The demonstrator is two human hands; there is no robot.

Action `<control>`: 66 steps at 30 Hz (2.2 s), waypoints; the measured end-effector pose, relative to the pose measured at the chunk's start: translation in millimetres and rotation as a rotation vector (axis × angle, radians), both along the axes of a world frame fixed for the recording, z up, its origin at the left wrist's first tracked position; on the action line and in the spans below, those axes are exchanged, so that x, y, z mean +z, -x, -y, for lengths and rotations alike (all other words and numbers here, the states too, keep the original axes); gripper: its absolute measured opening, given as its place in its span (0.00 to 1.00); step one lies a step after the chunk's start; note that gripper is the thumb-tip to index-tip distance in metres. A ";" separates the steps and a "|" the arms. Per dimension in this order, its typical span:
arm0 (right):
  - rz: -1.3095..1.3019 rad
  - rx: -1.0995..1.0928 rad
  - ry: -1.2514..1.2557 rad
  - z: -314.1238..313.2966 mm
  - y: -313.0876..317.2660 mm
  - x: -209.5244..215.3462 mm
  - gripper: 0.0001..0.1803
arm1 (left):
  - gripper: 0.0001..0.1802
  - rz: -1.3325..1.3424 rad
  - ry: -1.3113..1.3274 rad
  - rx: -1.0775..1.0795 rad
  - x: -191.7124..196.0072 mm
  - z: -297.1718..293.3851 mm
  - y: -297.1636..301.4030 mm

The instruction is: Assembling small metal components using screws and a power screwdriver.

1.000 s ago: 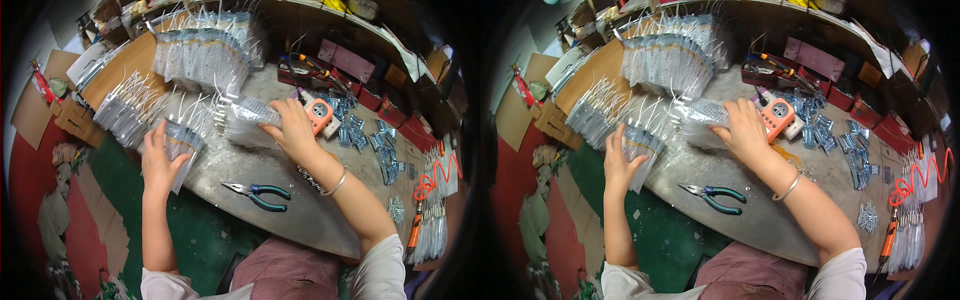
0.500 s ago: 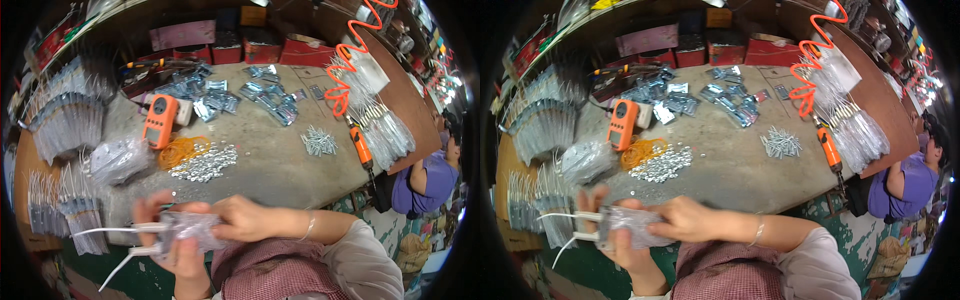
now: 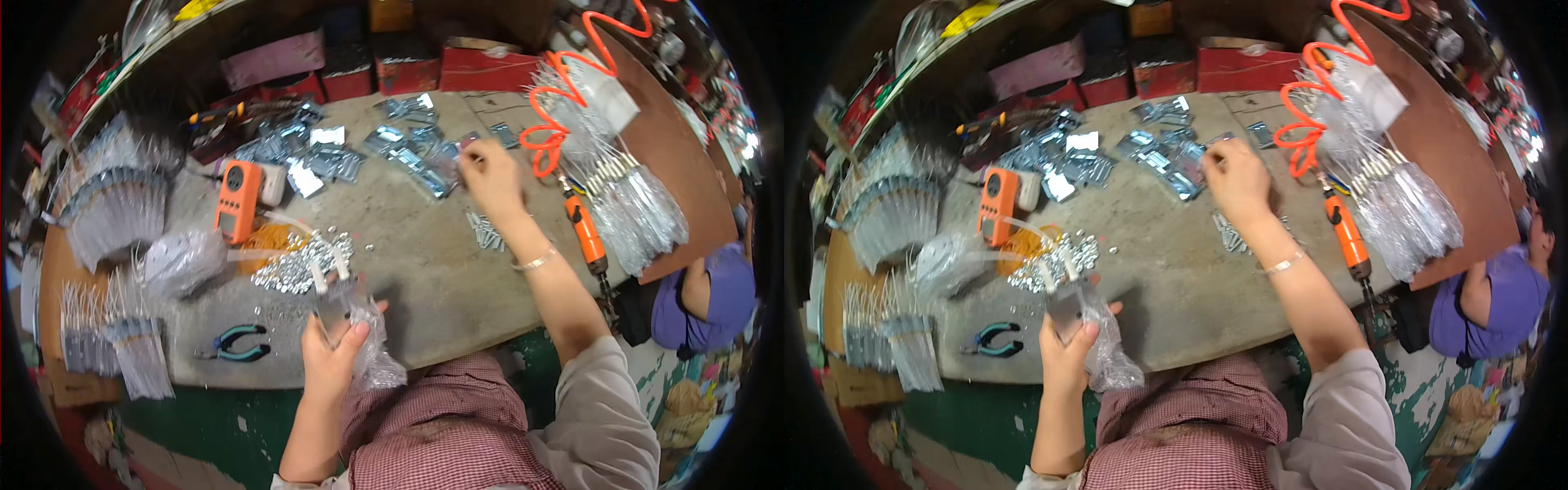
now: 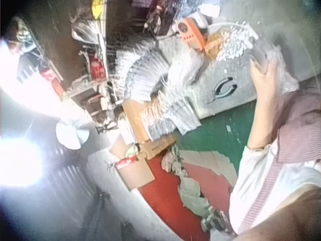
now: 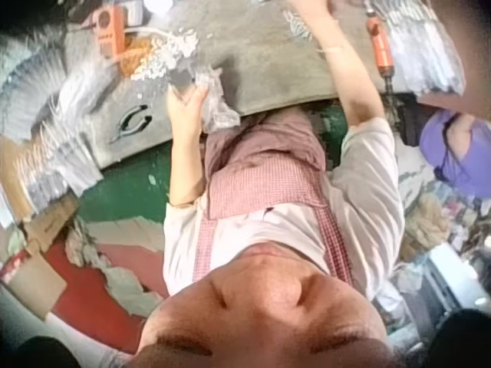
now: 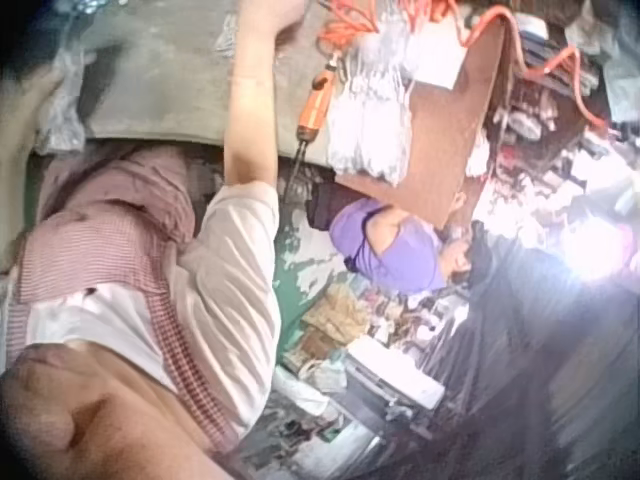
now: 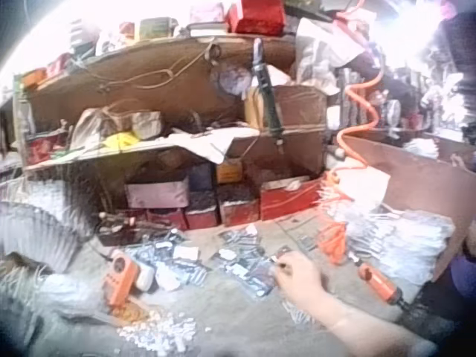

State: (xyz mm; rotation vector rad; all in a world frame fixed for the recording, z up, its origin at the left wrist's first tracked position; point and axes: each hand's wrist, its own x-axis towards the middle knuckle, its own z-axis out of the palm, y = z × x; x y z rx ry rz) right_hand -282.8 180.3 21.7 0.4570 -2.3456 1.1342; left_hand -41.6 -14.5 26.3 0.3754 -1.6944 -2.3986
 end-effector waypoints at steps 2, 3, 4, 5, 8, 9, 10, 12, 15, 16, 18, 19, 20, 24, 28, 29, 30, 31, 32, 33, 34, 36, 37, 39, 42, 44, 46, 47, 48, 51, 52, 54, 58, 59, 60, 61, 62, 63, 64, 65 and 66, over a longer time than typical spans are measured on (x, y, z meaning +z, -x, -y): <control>-0.112 0.140 0.086 2.5 -34.0 32.1 0.05 | 0.33 0.010 -0.221 -0.005 17.7 -1.3 5.1; -0.081 0.286 0.115 5.1 -53.9 38.2 0.04 | 0.34 0.073 -0.304 -0.064 18.5 -0.2 5.9; -0.051 0.431 0.146 10.5 -72.8 42.4 0.04 | 0.34 0.121 -0.304 -0.074 15.7 -0.4 4.1; -0.183 0.483 0.064 15.4 -90.8 47.7 0.07 | 0.34 0.132 -0.309 -0.068 14.3 -2.3 3.5; -0.346 0.546 -0.041 27.6 -116.7 54.7 0.11 | 0.28 0.179 -0.432 -0.206 14.4 -14.7 0.9; -0.386 0.569 -0.059 28.9 -120.4 54.1 0.13 | 0.28 0.187 -0.442 -0.207 16.5 -18.8 0.6; -0.404 0.573 -0.049 31.2 -119.6 50.5 0.13 | 0.26 0.218 -0.463 -0.215 19.3 -22.3 -0.5; -0.393 0.578 -0.074 29.1 -120.3 45.8 0.12 | 0.24 0.251 -0.491 -0.211 24.1 -27.4 -2.9; -0.335 0.608 -0.136 26.4 -126.4 46.7 0.11 | 0.23 0.283 -0.451 -0.196 24.8 -34.1 -6.0; -0.283 0.622 -0.179 24.8 -128.6 48.1 0.10 | 0.23 0.281 -0.440 -0.209 21.8 -34.7 -7.1; -0.284 0.621 -0.184 22.3 -130.9 47.3 0.10 | 0.23 0.279 -0.433 -0.216 20.3 -36.9 -10.1; -0.289 0.606 -0.189 20.8 -132.1 46.8 0.09 | 0.23 0.271 -0.433 -0.235 21.5 -38.4 -11.7; -0.286 0.611 -0.190 19.5 -133.3 46.8 0.09 | 0.24 0.264 -0.433 -0.254 21.7 -39.2 -13.3; -0.300 0.577 -0.235 13.6 -139.3 49.9 0.09 | 0.27 0.261 -0.394 -0.298 19.5 -38.4 -16.0; -0.144 0.648 -0.167 8.3 -151.1 46.8 0.09 | 0.29 0.268 -0.434 -0.275 13.4 -39.5 -21.6; -0.029 0.698 -0.126 2.8 -152.0 48.0 0.07 | 0.28 0.245 -0.341 -0.286 11.0 -37.4 -25.4; 0.183 0.725 -0.016 -5.4 -153.2 47.8 0.12 | 0.27 0.220 -0.115 -0.287 7.8 -35.7 -31.5; 0.393 0.755 0.107 -12.1 -152.8 45.9 0.16 | 0.26 0.190 0.114 -0.273 4.8 -33.2 -37.1; 0.387 0.730 0.101 -13.7 -152.3 45.1 0.16 | 0.26 0.180 0.109 -0.298 8.2 -30.1 -38.7; 0.719 0.831 0.428 -12.8 -153.4 44.0 0.24 | 0.26 0.216 0.336 -0.409 15.8 -28.7 -38.9; 1.038 0.920 0.777 -10.7 -154.6 45.2 0.32 | 0.25 0.247 0.572 -0.507 21.4 -28.8 -39.7; 0.979 1.023 0.777 -11.0 -155.8 47.0 0.36 | 0.24 0.210 0.537 -0.486 14.5 -35.2 -40.0; 0.934 1.150 0.771 -12.7 -155.7 47.7 0.41 | 0.23 0.189 0.502 -0.440 9.2 -37.1 -40.0; 0.901 0.849 0.889 -31.1 -141.8 54.5 0.30 | 0.27 0.213 0.404 -0.430 9.2 -35.4 -37.0; 0.682 0.416 0.572 -76.6 -99.1 27.3 0.16 | 0.34 0.273 -0.161 -0.096 14.3 -36.1 -30.8; 0.437 0.051 0.085 -114.6 -78.1 5.6 0.11 | 0.33 0.272 -0.168 -0.082 17.7 -38.4 -25.0; 0.353 -0.024 -0.147 -123.9 -71.7 -3.2 0.10 | 0.33 0.264 -0.134 -0.078 17.1 -38.3 -26.1; 0.263 -0.099 -0.375 -126.1 -69.4 -6.1 0.09 | 0.33 0.265 -0.134 -0.077 18.5 -40.3 -26.5; 0.265 -0.101 -0.376 -126.6 -67.8 -8.5 0.09 | 0.34 0.243 -0.086 -0.122 21.0 -42.9 -26.7; 0.251 -0.013 -0.397 -125.2 -66.5 -9.5 0.10 | 0.35 0.209 -0.018 -0.177 23.1 -44.4 -26.7; 0.382 -0.048 -0.353 -122.6 -67.9 -5.5 0.11 | 0.36 0.203 -0.021 -0.203 22.7 -42.4 -26.5; 0.512 -0.079 -0.313 -120.2 -71.4 -5.8 0.12 | 0.36 0.197 -0.028 -0.226 22.5 -42.2 -26.6; 0.449 -0.045 -0.221 -116.0 -80.4 -8.3 0.11 | 0.37 0.218 -0.032 -0.231 21.9 -44.7 -27.9; 0.367 -0.061 -0.349 -114.8 -82.2 -8.1 0.11 | 0.37 0.221 -0.029 -0.253 20.8 -44.1 -28.5; 0.369 -0.052 -0.351 -113.9 -82.2 -8.8 0.11 | 0.37 0.225 -0.030 -0.244 19.3 -42.4 -28.7; 0.330 -0.078 -0.432 -114.1 -82.6 -9.9 0.11 | 0.36 0.217 -0.052 -0.259 17.0 -40.8 -29.2; 0.290 -0.103 -0.514 -114.5 -83.4 -10.6 0.10 | 0.36 0.209 -0.075 -0.272 16.0 -38.7 -29.8; 0.291 -0.078 -0.517 -114.0 -84.4 -9.7 0.10 | 0.36 0.215 -0.078 -0.249 16.9 -37.8 -31.2; 0.392 -0.044 -0.310 -113.9 -87.9 -5.6 0.10 | 0.37 0.265 -0.190 -0.237 18.4 -38.3 -31.1; 0.495 -0.010 -0.108 -111.1 -94.0 0.9 0.09 | 0.38 0.313 -0.307 -0.223 19.2 -39.8 -31.0; 0.596 0.096 0.134 -96.7 -106.4 16.8 0.08 | 0.35 0.302 -0.404 -0.240 14.9 -39.4 -29.0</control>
